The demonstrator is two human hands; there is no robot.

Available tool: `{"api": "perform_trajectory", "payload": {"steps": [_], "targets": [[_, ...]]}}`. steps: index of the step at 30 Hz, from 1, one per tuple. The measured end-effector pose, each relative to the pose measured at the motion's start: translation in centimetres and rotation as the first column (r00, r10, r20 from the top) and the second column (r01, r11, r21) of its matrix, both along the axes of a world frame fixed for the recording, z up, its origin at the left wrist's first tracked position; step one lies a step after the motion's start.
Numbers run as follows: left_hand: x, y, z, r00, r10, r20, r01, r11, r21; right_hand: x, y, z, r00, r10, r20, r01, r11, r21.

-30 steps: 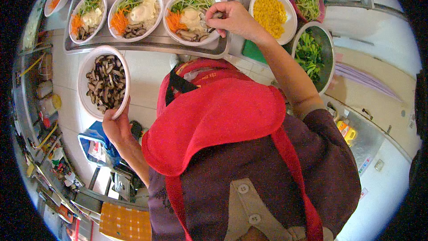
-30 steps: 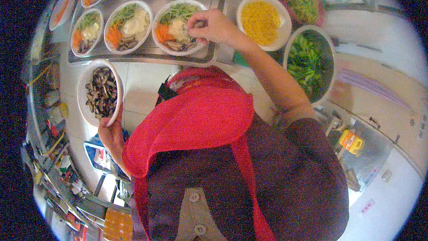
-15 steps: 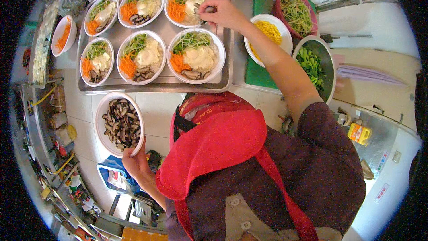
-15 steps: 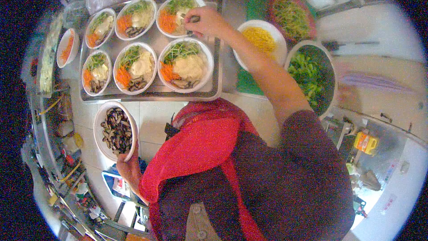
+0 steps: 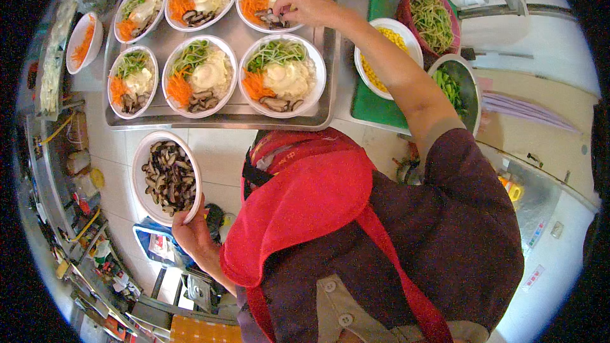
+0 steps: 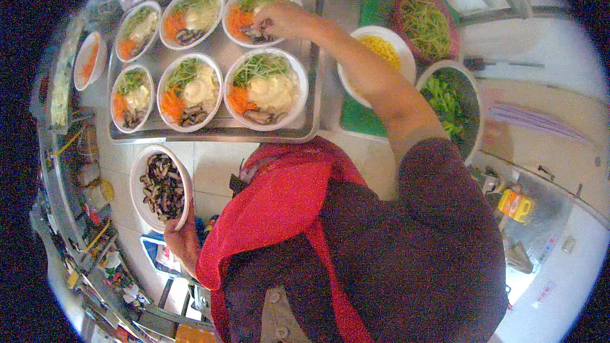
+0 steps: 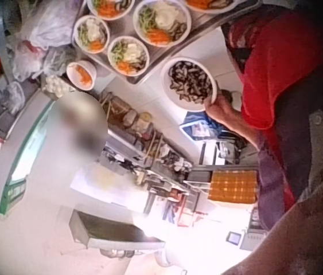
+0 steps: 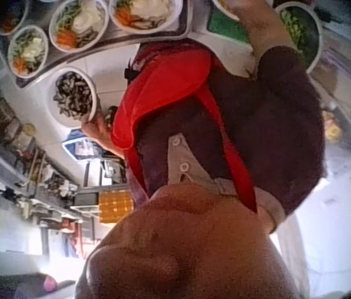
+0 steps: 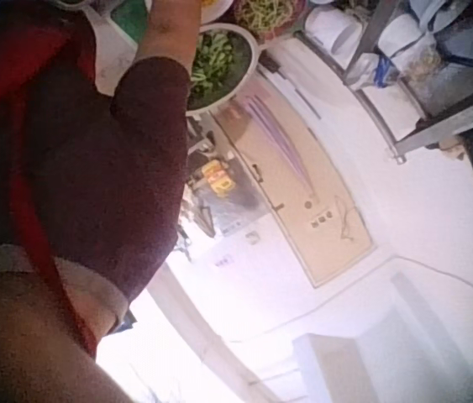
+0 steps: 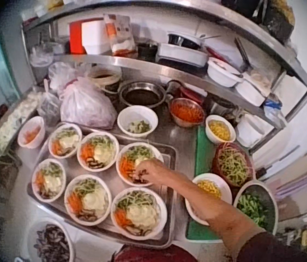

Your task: The person assembles multiple food bowls by adding shredded carrots, sliced mushrooms, chopped green onions, and corn kernels to each bowl. They then place red lids on the bowls to complete the assembly.

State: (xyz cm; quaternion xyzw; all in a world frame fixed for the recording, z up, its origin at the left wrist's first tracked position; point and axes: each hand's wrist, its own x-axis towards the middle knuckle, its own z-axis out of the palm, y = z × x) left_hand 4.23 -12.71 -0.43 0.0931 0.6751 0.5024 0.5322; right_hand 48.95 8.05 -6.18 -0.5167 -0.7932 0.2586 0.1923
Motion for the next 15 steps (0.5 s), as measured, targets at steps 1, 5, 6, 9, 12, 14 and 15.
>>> {"api": "perform_trajectory", "payload": {"steps": [1,5,6,9,12,14,15], "targets": [[0.4,0.1,0.4,0.999,0.003,-0.035,-0.003,1.0,0.012,0.1,-0.1,-0.3,0.998,-0.065,0.005,0.065,0.998,0.008],[2.2,1.0,2.0,0.995,0.086,-0.057,-0.09,0.994,-0.064,-0.7,0.2,-0.4,0.965,-0.235,-0.115,0.242,0.968,0.058],[2.3,1.0,2.3,0.994,0.109,0.029,-0.107,0.993,-0.059,-1.1,0.5,-0.4,0.981,-0.189,-0.042,0.193,0.977,0.089],[2.2,0.8,2.9,0.996,0.06,0.062,-0.058,0.998,-0.034,-1.8,1.0,-0.6,0.99,-0.061,0.126,0.046,0.992,0.121],[1.8,0.2,1.3,0.902,-0.247,-0.355,0.238,0.969,-0.069,-1.9,0.9,-0.9,0.983,0.075,0.165,-0.083,0.996,0.044],[1.3,-0.1,1.5,0.999,0.003,-0.043,-0.005,0.999,-0.047,-1.6,0.7,-0.4,0.969,0.184,0.167,-0.181,0.983,-0.029],[2.0,0.2,2.3,0.984,0.131,0.119,-0.124,0.99,-0.065,-1.5,0.6,-0.6,0.983,0.143,0.113,-0.145,0.989,0.009]]}}
